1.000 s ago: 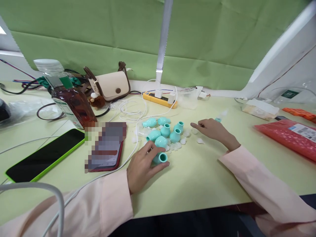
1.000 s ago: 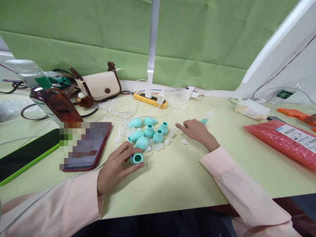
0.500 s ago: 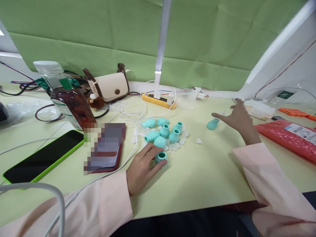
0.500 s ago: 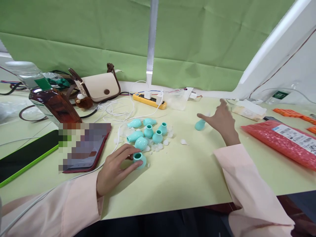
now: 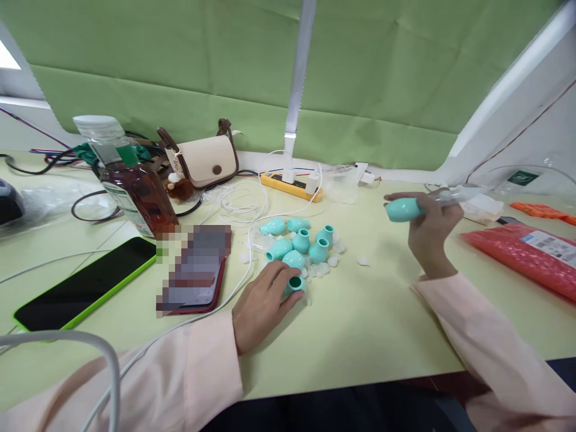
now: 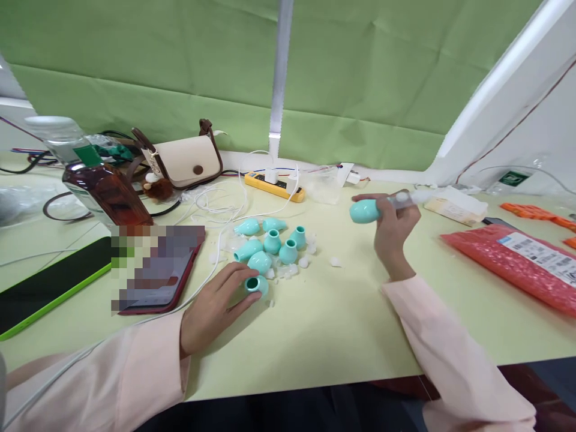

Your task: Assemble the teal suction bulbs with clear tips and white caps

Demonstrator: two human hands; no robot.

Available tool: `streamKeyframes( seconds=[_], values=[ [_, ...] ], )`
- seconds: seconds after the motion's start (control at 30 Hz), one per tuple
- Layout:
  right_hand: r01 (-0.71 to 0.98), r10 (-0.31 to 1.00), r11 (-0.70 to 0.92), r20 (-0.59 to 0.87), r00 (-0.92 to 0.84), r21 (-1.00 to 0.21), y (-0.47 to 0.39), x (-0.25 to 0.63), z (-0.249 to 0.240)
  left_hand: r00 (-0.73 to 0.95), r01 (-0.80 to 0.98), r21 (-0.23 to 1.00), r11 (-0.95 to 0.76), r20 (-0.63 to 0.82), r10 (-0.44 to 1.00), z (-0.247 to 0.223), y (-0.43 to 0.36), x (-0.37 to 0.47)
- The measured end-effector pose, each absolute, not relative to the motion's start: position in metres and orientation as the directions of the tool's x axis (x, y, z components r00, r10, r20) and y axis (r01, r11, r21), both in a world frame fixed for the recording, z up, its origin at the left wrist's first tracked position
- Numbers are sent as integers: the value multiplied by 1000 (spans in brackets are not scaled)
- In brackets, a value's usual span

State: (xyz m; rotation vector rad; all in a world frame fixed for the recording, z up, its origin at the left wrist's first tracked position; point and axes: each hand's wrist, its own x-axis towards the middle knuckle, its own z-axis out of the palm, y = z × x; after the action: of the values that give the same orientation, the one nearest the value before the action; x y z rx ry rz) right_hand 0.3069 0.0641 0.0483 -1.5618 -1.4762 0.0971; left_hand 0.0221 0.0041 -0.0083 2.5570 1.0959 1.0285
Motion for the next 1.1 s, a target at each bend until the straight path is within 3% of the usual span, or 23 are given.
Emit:
streamKeyframes(
  seconds=[0.07,0.13,0.2,0.23,0.33,0.43,0.57,0.67,0.77,0.83,0.93,1.1],
  values=[
    [490,825,410,542,160,-769,39,269,50,489,568,426,-704,514,705,-7,6,21],
    [218,864,496,454,-216,-840,13,237,47,497,547,455,-703,499,710,-6,7,20],
    [94,687,515,344,-640,-852,-8,215,41,514,516,473,-714,496,700,-4,7,18],
    [129,613,529,273,-741,-839,-15,207,38,521,499,478,-723,501,691,-2,6,18],
    [283,593,632,216,-776,-721,-27,195,29,498,394,496,-774,592,634,2,1,16],
    [401,631,715,281,-723,-572,-28,192,28,349,230,583,-779,698,625,8,-8,14],
    [503,630,770,342,-697,-393,-26,194,33,195,82,772,-630,608,770,15,-18,13],
    [554,630,776,345,-696,-301,-25,197,33,342,147,718,-681,609,716,13,-18,13],
    [571,626,779,271,-731,-257,-24,200,32,566,331,610,-720,482,669,7,-13,15],
    [546,615,772,166,-771,-324,-22,202,35,658,380,584,-717,375,653,4,-10,16],
    [480,569,687,-7,-822,-546,-16,206,43,742,317,625,-714,305,597,2,-11,19],
    [438,356,277,-332,-874,-855,0,218,47,792,180,677,-714,331,513,4,-25,21]
  ],
)
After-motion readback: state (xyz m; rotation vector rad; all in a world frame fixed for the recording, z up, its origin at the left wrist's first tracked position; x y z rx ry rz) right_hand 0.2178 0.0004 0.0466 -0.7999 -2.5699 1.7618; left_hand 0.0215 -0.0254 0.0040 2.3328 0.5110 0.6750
